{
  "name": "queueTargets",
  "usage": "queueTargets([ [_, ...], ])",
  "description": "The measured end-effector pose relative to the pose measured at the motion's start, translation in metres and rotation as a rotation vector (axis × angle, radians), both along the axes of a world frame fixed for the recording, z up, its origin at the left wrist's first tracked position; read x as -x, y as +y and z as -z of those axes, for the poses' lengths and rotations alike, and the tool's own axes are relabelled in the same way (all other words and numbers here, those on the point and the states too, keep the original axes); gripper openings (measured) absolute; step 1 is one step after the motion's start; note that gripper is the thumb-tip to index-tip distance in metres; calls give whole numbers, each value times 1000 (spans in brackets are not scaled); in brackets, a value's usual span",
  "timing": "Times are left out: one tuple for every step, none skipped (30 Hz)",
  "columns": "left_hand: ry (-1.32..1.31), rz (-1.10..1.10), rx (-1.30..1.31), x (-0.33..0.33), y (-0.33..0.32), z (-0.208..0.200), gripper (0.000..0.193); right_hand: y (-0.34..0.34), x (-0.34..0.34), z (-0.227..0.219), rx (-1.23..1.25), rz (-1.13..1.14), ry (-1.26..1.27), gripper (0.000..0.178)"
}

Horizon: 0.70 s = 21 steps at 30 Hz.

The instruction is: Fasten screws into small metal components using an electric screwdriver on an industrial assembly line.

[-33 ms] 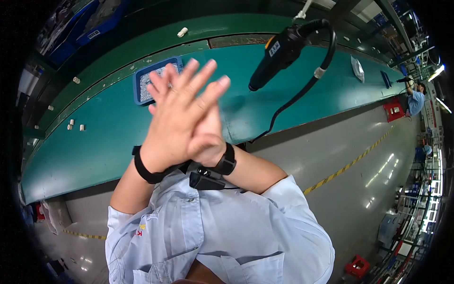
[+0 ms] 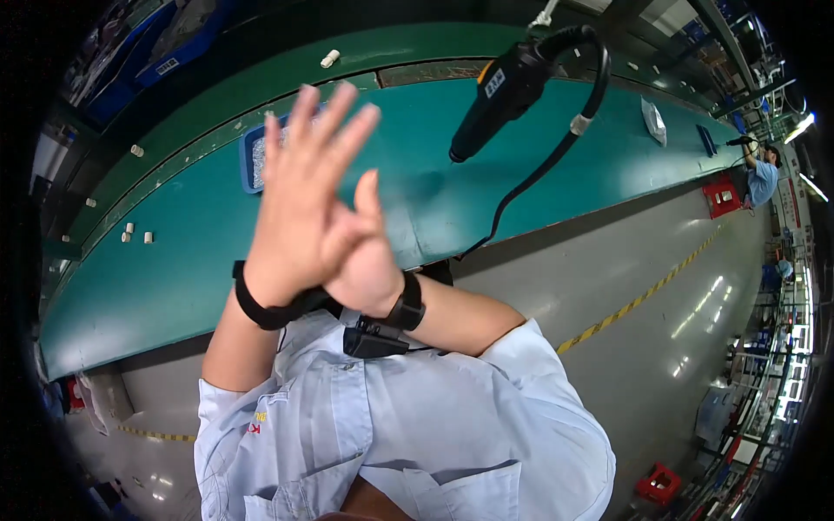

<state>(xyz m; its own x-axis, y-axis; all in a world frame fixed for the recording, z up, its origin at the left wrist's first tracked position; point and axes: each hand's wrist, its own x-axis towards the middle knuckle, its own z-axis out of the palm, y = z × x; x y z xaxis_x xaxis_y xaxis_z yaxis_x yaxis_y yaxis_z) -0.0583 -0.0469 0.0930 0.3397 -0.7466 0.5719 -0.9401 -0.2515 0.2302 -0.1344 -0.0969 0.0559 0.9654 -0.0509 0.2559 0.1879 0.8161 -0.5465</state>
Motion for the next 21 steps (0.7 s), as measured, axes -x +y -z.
queueTargets([
  [0,13,-3,-12,3,4,79,3,0,1,30,16,5,105],
  [98,-39,125,-24,4,10,79,3,-1,2,69,26,10,105],
  [197,-90,252,-31,2,15,79,0,-3,1,76,34,10,105],
  [197,-81,259,-30,-4,20,79,-5,-4,-2,175,66,-5,105],
  [220,-38,298,-19,-8,24,80,-8,-3,-4,266,96,-16,106],
  [241,6,336,-4,-13,27,82,-12,-3,-7,359,127,-28,106],
  [258,37,376,13,-15,30,83,-19,-7,-13,358,121,-31,106],
  [274,65,414,29,-14,33,85,-31,-15,-20,360,113,-141,102],
  [288,92,453,40,-12,36,87,-35,-21,-24,361,104,-253,97],
  [306,135,493,46,-14,38,88,-38,-21,-24,363,109,-254,97],
  [303,139,494,47,-13,41,88,-40,-22,-24,399,125,-233,102],
  [315,150,446,45,-10,44,90,-42,-23,-24,435,139,-214,106],
  [326,159,398,42,-6,46,91,-43,-24,-23,470,152,-196,111],
  [336,165,351,40,-4,47,93,-42,-23,-20,471,148,-201,111],
  [335,168,354,37,-4,44,93,-38,-18,-13,477,172,-232,109],
  [308,152,384,33,-6,36,92,-34,-11,-6,483,195,-263,108],
  [280,136,416,27,-8,27,92,-31,-6,-3,489,217,-296,106],
  [253,122,447,21,-10,20,92,-33,0,-1,493,220,-297,106],
  [252,127,450,14,-14,15,92,-39,9,-1,593,188,-308,106],
  [342,87,488,5,-15,10,91,-43,18,-2,686,146,-324,107],
  [434,49,525,-3,-17,8,90,-44,30,-3,685,145,-328,107],
])
